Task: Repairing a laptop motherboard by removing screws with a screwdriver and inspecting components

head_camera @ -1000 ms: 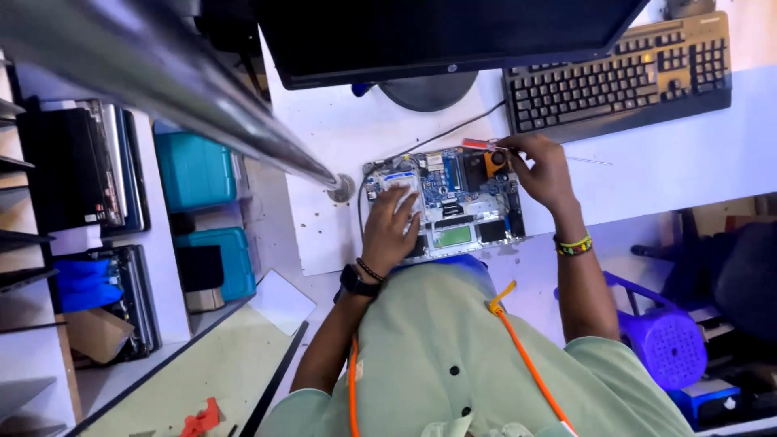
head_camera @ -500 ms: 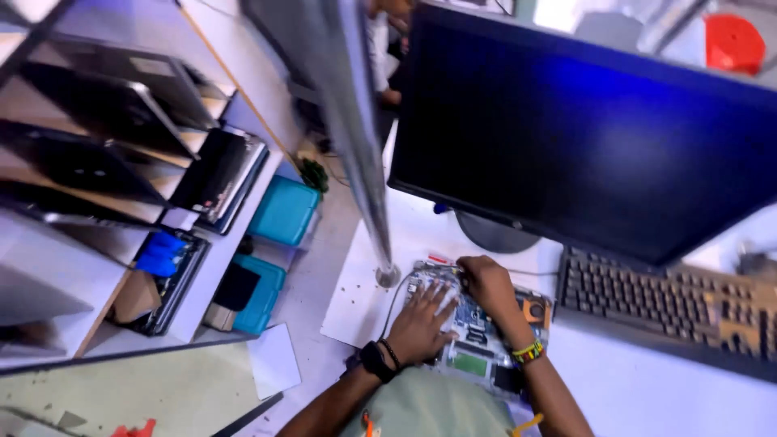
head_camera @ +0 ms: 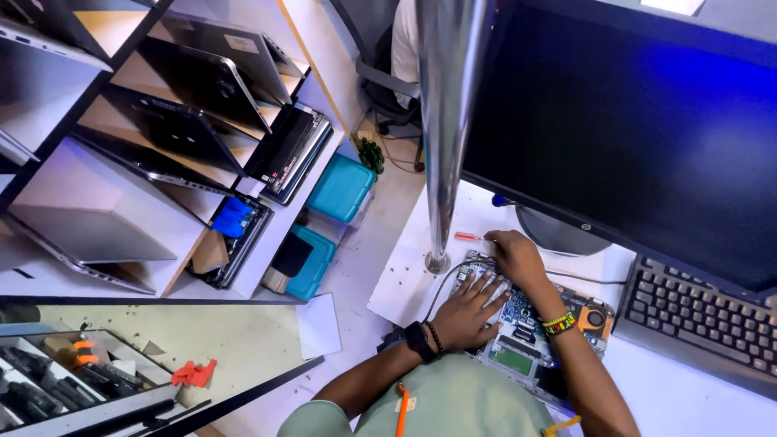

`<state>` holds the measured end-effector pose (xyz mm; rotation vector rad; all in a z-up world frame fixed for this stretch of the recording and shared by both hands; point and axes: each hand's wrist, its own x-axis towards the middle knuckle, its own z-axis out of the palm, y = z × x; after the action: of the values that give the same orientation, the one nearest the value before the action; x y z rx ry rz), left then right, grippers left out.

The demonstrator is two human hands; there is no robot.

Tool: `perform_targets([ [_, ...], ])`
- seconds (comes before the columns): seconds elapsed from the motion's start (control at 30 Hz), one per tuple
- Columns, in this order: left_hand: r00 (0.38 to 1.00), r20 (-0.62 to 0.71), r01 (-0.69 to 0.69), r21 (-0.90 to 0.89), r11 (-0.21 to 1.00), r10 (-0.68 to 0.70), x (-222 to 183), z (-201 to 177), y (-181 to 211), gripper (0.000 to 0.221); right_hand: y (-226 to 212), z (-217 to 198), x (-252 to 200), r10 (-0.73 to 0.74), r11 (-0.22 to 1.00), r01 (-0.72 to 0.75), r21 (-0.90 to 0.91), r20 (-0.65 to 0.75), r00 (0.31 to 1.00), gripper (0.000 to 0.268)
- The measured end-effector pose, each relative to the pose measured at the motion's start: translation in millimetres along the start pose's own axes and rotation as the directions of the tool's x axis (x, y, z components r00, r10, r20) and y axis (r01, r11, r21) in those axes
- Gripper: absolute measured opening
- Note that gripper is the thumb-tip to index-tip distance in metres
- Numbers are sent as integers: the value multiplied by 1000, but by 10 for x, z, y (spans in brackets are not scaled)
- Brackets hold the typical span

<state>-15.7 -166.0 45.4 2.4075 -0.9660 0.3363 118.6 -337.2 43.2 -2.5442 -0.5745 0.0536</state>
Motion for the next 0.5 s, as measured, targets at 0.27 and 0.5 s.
perform_targets([
  [0.27, 998, -66, -11, -57, 998, 7, 53, -45, -20, 60, -105, -57, -84, 92, 996, -92, 3, 8, 996, 26],
  [0.5, 997, -70, -18, -106, 994, 10, 64, 0, -89, 61, 33, 86, -67, 89, 992, -87, -94, 13, 996, 29],
])
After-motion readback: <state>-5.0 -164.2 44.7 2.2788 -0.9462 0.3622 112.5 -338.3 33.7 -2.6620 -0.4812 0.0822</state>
